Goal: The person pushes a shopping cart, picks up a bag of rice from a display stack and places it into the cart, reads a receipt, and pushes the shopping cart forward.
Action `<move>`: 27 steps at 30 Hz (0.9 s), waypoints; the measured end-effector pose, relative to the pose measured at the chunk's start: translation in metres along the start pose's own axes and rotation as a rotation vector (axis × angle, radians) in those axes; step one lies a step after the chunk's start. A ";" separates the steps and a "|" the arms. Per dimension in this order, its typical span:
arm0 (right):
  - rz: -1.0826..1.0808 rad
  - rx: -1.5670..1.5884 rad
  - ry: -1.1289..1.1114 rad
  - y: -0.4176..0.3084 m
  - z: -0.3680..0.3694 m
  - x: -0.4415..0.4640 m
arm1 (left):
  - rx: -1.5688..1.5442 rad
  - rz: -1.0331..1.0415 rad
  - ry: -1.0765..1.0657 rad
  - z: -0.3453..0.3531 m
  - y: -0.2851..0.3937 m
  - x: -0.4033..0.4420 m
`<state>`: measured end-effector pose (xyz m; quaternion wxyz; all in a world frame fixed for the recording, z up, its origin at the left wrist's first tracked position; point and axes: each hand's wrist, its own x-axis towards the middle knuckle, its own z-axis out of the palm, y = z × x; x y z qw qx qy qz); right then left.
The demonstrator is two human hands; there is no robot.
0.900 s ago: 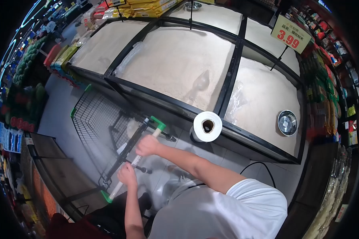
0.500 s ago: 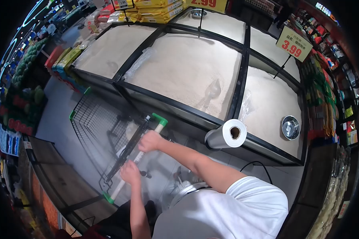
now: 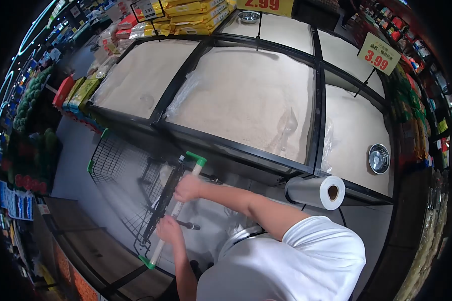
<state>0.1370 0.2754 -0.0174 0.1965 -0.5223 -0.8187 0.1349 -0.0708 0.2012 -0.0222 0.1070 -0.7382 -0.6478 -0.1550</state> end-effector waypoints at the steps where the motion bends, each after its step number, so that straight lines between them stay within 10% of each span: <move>1: 0.002 0.008 0.012 0.003 0.008 0.007 | -0.010 -0.023 -0.013 -0.003 0.003 0.010; 27: -0.065 0.036 0.086 0.038 0.065 0.203 | 0.019 -0.114 0.035 0.081 -0.086 0.151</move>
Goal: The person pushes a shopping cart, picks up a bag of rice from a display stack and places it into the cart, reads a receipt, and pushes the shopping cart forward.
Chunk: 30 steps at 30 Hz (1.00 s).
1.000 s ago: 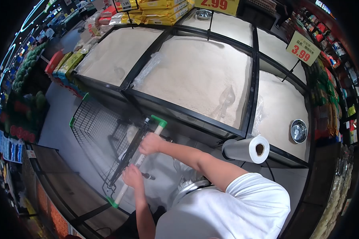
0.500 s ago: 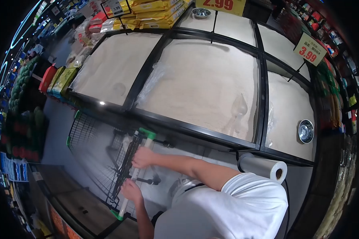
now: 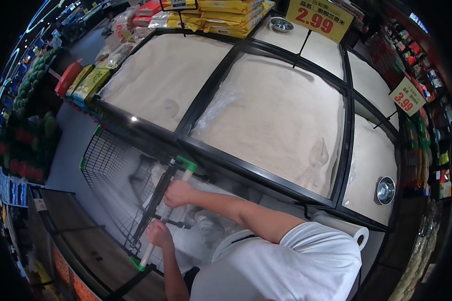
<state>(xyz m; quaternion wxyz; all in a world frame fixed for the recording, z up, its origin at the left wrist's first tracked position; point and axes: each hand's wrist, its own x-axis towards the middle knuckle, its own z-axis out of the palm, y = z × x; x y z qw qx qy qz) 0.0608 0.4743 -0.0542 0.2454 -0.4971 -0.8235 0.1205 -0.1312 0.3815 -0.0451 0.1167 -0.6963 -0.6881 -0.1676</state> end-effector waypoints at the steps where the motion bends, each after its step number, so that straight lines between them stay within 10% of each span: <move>1: 0.005 0.000 -0.018 0.001 0.001 0.007 | -0.008 -0.003 -0.017 0.002 -0.003 0.005; 30: -0.063 -0.075 -0.078 0.013 0.065 0.275 | -0.021 0.019 0.012 0.076 -0.135 0.221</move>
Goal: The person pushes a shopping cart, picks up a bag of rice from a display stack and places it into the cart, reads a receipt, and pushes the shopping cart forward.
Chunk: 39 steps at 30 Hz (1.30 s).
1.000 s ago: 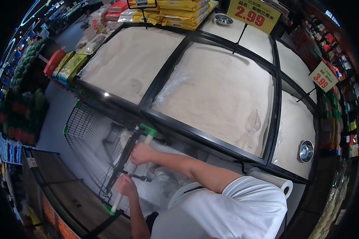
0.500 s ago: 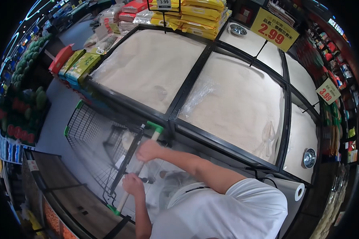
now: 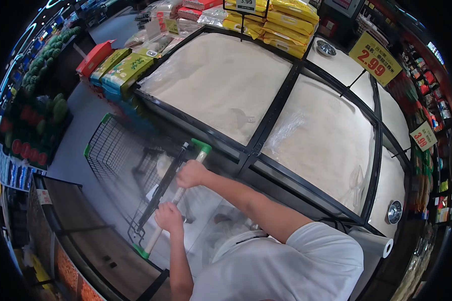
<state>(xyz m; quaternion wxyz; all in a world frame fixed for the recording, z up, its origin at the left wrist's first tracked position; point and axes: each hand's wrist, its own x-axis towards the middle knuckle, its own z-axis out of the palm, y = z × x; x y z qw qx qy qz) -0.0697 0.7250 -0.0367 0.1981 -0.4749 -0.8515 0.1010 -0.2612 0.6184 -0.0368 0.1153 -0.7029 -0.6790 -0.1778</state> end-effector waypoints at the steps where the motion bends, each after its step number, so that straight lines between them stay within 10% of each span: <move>1: 0.002 0.003 0.005 0.000 0.003 0.009 | 0.004 -0.007 0.009 0.005 -0.006 0.006; 14: -0.076 0.043 0.085 0.014 0.054 0.130 | 0.010 -0.077 -0.033 0.052 -0.074 0.096; 21: -0.122 0.049 0.108 0.023 0.073 0.187 | -0.197 -0.347 -0.873 0.076 -0.133 0.176; 39: -0.184 0.086 0.135 0.036 0.110 0.327 | -0.135 -0.488 -0.628 0.114 -0.193 0.280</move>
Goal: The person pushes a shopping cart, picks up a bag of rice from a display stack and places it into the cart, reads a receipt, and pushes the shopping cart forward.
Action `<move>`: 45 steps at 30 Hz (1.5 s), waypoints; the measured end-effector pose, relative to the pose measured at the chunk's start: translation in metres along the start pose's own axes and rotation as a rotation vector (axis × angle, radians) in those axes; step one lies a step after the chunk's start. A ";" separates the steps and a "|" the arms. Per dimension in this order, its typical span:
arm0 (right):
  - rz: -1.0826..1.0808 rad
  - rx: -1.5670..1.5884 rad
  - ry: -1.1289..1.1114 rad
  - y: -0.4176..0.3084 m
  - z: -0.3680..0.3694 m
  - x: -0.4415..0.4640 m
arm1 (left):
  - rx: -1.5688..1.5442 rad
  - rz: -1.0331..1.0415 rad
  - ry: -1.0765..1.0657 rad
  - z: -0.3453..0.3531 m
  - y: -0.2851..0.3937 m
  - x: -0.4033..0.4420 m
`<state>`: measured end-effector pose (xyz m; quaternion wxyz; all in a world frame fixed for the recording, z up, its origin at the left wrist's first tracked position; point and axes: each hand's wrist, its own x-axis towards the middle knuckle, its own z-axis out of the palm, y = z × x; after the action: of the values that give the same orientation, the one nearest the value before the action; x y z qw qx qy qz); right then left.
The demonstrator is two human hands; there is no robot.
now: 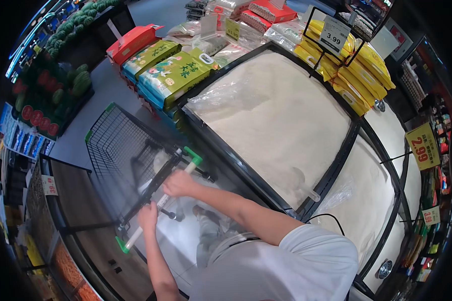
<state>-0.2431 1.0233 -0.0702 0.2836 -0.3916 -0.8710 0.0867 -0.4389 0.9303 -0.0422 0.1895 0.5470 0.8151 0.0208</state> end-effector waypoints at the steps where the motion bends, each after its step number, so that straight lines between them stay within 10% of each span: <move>1: -0.005 0.003 0.003 0.000 0.002 0.009 | -0.009 -0.009 -0.021 -0.007 -0.001 0.008; 45: 0.078 -0.042 -0.001 0.040 0.141 0.303 | -0.008 0.190 0.262 -0.108 -0.081 0.322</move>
<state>-0.4588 1.2820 -0.0722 0.2713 -0.4311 -0.8568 0.0797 -0.6525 1.2059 -0.0542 0.0809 0.6135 0.7774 0.1130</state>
